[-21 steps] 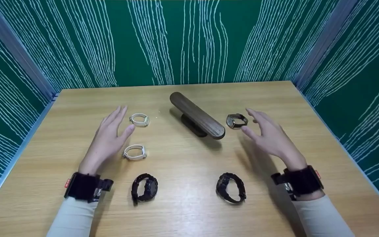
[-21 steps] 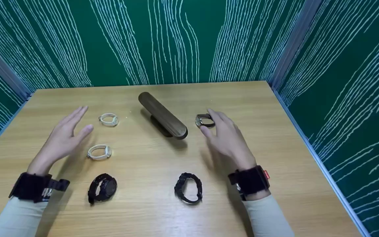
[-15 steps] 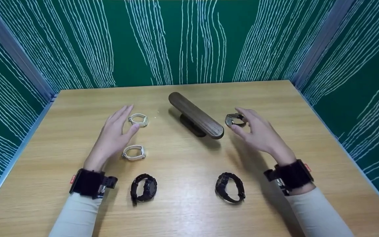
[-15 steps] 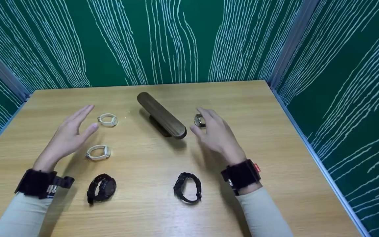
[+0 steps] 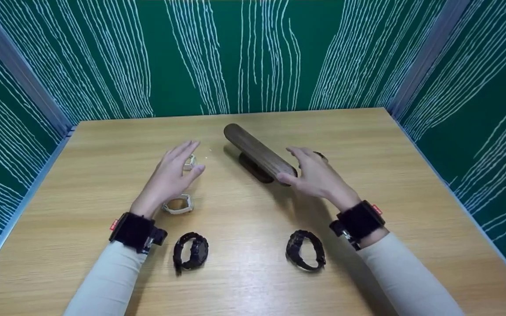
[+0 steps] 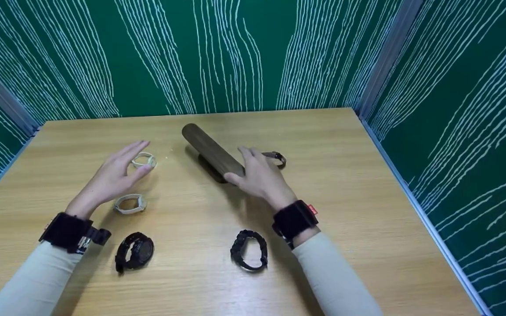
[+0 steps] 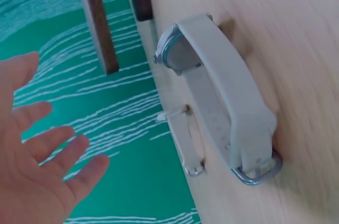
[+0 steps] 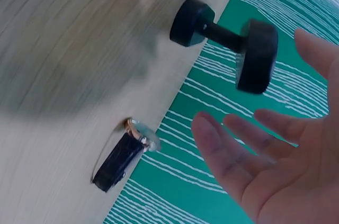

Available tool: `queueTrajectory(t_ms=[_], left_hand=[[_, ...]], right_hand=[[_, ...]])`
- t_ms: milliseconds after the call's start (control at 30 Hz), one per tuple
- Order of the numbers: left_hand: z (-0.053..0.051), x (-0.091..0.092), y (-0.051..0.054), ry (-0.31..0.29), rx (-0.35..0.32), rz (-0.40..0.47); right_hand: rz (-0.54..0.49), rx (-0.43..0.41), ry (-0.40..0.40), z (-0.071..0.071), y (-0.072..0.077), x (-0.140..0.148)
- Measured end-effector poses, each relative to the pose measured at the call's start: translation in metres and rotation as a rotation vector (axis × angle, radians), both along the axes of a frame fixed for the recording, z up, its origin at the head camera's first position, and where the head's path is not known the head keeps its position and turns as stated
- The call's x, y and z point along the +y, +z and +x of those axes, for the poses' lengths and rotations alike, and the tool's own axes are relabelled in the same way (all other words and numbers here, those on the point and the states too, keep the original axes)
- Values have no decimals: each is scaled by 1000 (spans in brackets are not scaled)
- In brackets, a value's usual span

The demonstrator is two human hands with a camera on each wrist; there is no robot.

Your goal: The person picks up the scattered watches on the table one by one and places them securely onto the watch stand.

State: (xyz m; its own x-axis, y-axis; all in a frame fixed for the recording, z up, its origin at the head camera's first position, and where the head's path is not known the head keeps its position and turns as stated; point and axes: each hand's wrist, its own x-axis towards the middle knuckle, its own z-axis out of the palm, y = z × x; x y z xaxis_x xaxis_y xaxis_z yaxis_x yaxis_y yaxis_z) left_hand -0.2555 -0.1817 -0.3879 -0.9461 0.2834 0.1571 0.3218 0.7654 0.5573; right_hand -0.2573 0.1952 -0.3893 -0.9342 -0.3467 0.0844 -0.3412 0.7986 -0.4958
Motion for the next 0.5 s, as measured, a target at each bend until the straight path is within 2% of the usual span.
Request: queueTrajectory(t_ms=[233, 500], left_hand=[[-3, 6, -2, -12, -4, -23], [-3, 11, -2, -19, -15, -45]], right_hand=[[90, -10, -16, -2, 1, -18], [84, 12, -1, -5, 0, -28]])
